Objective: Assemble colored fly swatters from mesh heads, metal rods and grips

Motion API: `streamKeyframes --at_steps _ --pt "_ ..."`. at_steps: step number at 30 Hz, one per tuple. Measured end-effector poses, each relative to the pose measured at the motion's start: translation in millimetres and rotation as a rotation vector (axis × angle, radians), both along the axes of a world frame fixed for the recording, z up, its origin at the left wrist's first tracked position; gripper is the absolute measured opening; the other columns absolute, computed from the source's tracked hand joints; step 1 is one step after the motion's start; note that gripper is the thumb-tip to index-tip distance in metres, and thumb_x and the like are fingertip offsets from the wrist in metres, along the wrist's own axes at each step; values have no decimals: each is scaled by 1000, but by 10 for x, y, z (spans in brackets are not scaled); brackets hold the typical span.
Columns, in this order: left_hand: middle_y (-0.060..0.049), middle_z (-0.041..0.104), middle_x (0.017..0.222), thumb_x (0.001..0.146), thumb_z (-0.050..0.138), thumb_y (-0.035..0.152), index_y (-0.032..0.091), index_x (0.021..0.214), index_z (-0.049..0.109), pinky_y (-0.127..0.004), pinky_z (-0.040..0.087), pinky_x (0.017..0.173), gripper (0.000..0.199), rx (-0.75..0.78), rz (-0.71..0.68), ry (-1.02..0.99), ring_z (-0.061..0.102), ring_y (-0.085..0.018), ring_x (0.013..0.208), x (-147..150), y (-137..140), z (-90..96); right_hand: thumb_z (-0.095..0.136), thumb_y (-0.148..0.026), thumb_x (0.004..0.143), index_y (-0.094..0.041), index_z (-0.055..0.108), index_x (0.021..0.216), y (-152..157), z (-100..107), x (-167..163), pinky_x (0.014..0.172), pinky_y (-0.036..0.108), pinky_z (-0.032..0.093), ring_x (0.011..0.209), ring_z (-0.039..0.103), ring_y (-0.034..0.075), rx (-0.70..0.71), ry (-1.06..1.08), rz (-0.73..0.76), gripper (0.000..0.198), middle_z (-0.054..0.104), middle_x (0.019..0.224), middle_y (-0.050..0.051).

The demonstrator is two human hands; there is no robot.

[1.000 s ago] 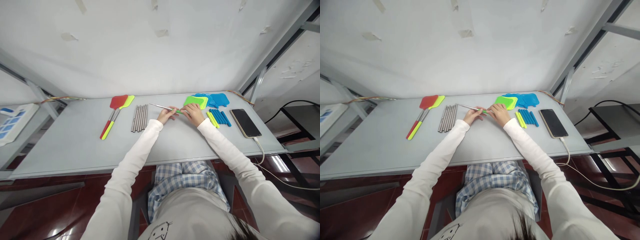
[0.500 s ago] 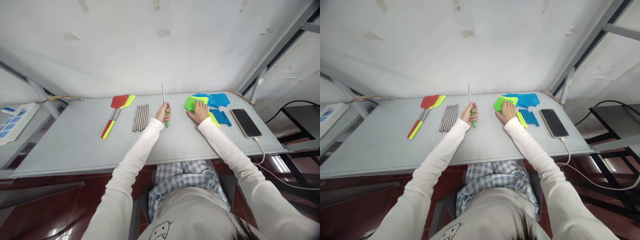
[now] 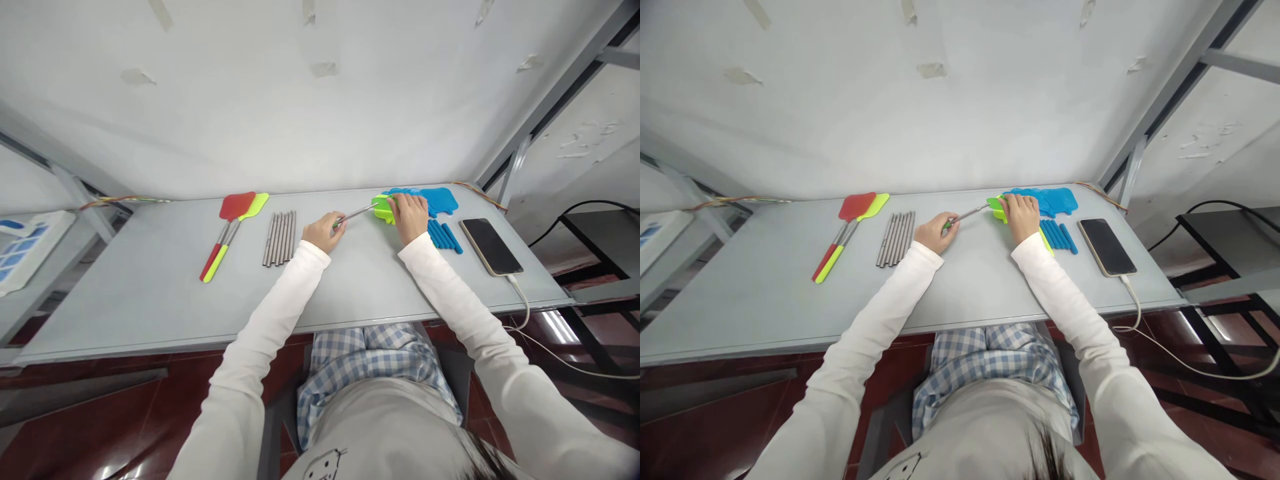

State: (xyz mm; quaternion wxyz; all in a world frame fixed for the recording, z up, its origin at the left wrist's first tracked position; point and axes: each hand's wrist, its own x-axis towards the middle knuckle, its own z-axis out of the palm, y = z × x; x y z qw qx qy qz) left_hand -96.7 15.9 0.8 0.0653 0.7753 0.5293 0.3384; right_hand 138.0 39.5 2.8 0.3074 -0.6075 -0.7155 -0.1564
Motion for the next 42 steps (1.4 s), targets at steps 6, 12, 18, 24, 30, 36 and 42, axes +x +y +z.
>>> streamKeyframes --at_steps 6,12,18,24,30,36,42 --pt "-5 70 87 89 46 40 24 104 67 -25 36 61 31 67 -3 23 61 -16 77 -52 12 18 28 -46 98 -20 61 101 23 7 36 81 37 37 86 55 23 -2 15 186 43 62 89 10" --pt "-6 69 85 87 49 41 23 102 69 -25 36 63 31 47 -14 -39 61 -17 76 -190 54 5 33 -40 98 -18 57 118 49 -88 11 83 33 44 93 54 21 -105 23 497 38 57 99 10" --pt "-5 71 84 86 49 42 23 100 70 -25 35 61 31 83 -8 16 61 -16 72 -244 50 -9 28 -31 99 -22 58 123 10 -92 -33 82 33 44 89 52 19 -100 2 482 39 57 95 8" --pt "-5 72 84 86 49 40 23 101 70 -25 36 62 31 109 -14 28 61 -15 71 -236 25 18 33 -28 97 -19 61 112 -44 -33 -49 85 39 41 88 53 22 10 79 363 33 61 94 10" --pt "-5 72 82 84 50 40 23 101 71 -25 35 59 31 98 -24 38 60 -15 68 -262 71 -2 33 -20 93 -24 68 96 -73 -7 -20 83 43 36 90 49 25 49 59 235 35 61 92 11" --pt "-5 69 78 83 54 41 24 98 72 -24 33 58 29 63 -31 4 59 -15 69 -246 74 -28 38 -20 93 -29 70 97 -112 29 -31 80 42 32 89 48 24 71 33 180 33 62 91 9" --pt "-6 68 77 84 52 43 25 101 73 -26 32 58 32 56 -19 34 59 -17 72 -256 91 -51 38 -23 95 -29 71 95 -83 4 -19 78 41 33 88 48 23 62 7 202 33 62 91 8"
